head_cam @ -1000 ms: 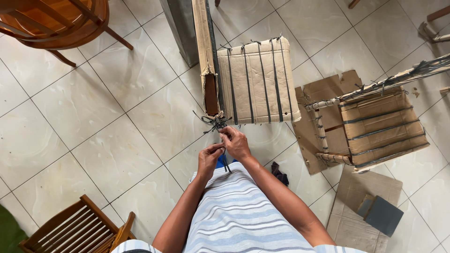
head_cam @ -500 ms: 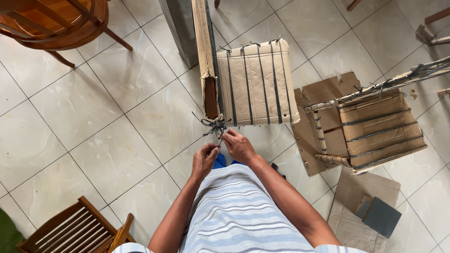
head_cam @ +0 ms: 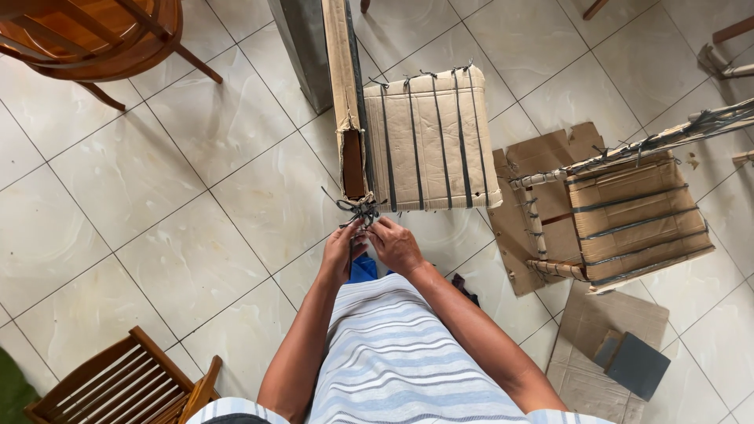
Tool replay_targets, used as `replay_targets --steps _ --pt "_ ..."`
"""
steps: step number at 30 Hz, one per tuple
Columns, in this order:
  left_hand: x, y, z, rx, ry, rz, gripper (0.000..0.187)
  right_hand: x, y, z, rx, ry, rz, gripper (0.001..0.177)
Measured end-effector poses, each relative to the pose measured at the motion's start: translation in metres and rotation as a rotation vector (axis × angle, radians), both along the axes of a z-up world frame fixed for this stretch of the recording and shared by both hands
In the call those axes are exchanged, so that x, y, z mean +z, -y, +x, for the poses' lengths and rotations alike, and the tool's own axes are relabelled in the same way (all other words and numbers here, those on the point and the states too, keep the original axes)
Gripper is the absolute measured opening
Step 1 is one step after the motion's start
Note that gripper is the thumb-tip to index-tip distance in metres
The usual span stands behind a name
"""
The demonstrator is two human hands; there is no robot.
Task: Securing cardboard padding to wooden chair frames using thin black plastic ties.
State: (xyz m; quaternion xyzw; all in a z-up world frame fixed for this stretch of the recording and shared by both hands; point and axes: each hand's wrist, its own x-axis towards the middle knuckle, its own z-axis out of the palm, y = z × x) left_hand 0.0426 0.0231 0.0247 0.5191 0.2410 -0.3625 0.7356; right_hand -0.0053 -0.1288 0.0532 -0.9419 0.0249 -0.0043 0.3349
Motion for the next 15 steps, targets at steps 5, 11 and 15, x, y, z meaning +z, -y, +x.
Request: replay_targets --steps 5,11,15 --pt "-0.036 0.005 -0.005 0.009 -0.016 -0.038 0.012 -0.004 0.002 0.001 -0.048 -0.039 0.076 0.015" --pt "-0.031 0.003 -0.012 0.046 0.003 -0.104 0.020 0.014 -0.001 0.010 -0.209 -0.170 0.280 0.010" --pt "-0.045 0.002 -0.019 0.039 0.135 -0.018 0.023 0.014 -0.001 0.014 -0.215 -0.196 0.298 0.010"
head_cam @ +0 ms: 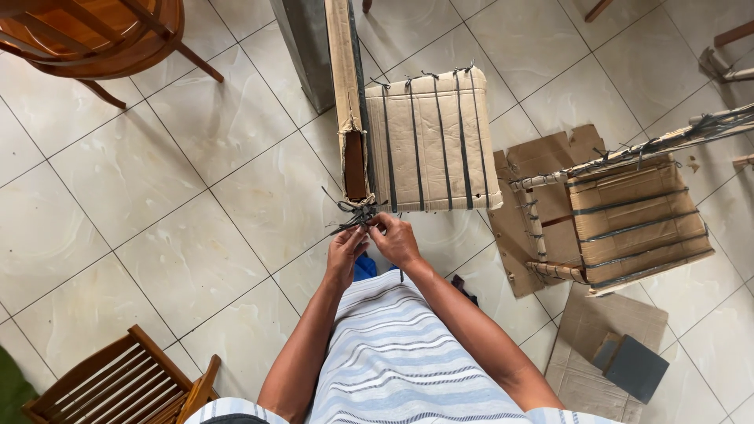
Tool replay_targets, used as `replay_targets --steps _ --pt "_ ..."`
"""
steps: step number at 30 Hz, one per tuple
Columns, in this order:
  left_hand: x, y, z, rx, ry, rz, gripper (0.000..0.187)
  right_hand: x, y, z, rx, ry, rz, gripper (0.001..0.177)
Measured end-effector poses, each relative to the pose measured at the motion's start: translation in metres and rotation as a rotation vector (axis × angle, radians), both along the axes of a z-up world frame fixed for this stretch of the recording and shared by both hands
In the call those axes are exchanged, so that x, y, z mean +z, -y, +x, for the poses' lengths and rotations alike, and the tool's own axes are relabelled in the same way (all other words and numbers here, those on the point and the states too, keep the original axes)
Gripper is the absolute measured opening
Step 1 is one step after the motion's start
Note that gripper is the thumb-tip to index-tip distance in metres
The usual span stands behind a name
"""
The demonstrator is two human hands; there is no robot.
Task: Securing cardboard padding to wooden chair frames using thin black plastic ties.
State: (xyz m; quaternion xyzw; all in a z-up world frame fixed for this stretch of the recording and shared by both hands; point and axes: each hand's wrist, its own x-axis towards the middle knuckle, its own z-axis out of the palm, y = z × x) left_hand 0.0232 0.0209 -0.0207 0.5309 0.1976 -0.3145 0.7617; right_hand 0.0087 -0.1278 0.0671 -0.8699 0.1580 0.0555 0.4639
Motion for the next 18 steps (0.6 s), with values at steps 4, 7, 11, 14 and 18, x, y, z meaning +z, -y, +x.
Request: replay_targets --steps 4,7,11,14,18 --pt "0.019 -0.001 -0.002 -0.009 0.221 0.145 0.028 -0.012 0.002 0.002 0.070 0.024 -0.056 0.010" --pt "0.022 -0.009 0.000 -0.079 0.582 0.325 0.035 -0.015 0.007 -0.003 0.169 0.063 -0.105 0.010" --pt "0.025 -0.017 0.008 -0.274 0.968 0.729 0.024 -0.003 0.009 -0.005 0.246 0.086 -0.163 0.009" --pt "0.011 -0.023 0.011 -0.328 1.072 0.789 0.008 0.001 0.013 -0.005 0.276 0.085 -0.180 0.008" --pt "0.036 -0.026 0.009 -0.340 1.280 0.849 0.015 0.009 0.019 -0.005 0.319 0.072 -0.113 0.009"
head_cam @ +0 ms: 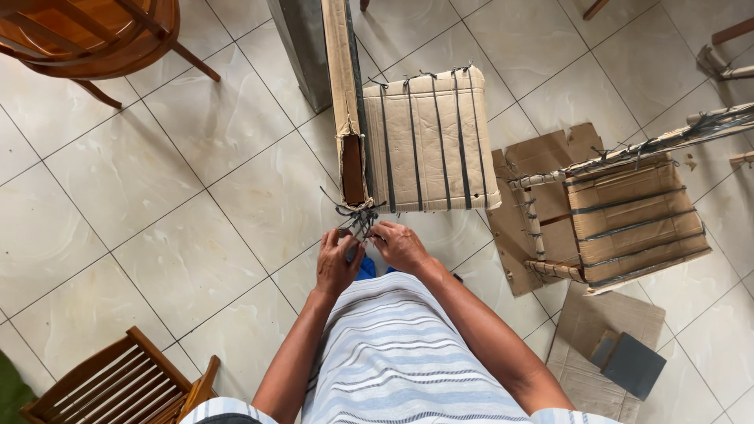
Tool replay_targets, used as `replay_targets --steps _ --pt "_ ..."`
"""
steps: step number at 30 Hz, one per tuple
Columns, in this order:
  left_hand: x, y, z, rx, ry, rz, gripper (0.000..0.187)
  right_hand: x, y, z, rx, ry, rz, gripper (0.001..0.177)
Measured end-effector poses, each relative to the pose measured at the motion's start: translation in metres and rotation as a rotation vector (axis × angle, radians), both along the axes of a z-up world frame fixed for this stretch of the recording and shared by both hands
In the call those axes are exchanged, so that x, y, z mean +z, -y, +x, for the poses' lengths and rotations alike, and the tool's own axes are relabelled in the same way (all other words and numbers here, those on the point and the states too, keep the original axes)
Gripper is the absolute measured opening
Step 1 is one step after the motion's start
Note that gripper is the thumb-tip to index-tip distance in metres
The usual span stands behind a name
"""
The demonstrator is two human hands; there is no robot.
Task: Securing cardboard padding to wooden chair frames using thin black plastic ties.
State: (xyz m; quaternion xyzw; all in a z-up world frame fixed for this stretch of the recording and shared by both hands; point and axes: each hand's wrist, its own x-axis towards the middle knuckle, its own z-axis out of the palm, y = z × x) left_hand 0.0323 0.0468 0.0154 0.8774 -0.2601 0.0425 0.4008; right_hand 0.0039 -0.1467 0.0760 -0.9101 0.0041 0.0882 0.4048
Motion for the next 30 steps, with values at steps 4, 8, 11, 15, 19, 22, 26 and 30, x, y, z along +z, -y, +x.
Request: replay_targets --steps 4,8,11,15,19,22,26,30 --pt "0.025 0.004 0.003 -0.032 0.127 0.005 0.019 0.013 0.000 0.002 0.003 0.025 0.045 0.008" --pt "0.020 0.001 -0.001 -0.087 -0.020 0.006 0.022 0.012 0.001 0.001 -0.032 0.017 0.051 0.015" --pt "0.019 -0.001 -0.002 -0.032 -0.082 0.047 0.024 -0.001 0.008 0.003 -0.028 -0.002 -0.020 0.015" --pt "0.014 -0.003 -0.001 0.039 -0.114 0.080 0.022 -0.005 0.016 0.007 0.019 -0.012 -0.157 0.010" --pt "0.014 -0.008 0.008 0.077 -0.137 0.054 0.019 -0.009 0.033 0.019 0.008 -0.043 -0.200 0.005" --pt "0.013 -0.011 0.013 0.077 -0.136 0.059 0.016 -0.010 0.043 0.027 0.035 -0.012 -0.225 0.007" --pt "0.008 -0.021 0.018 0.119 -0.241 0.043 0.017 -0.023 0.058 0.037 -0.044 -0.026 -0.288 0.008" --pt "0.009 -0.025 0.022 0.123 -0.275 0.092 0.014 -0.018 0.063 0.044 -0.058 -0.043 -0.327 0.009"
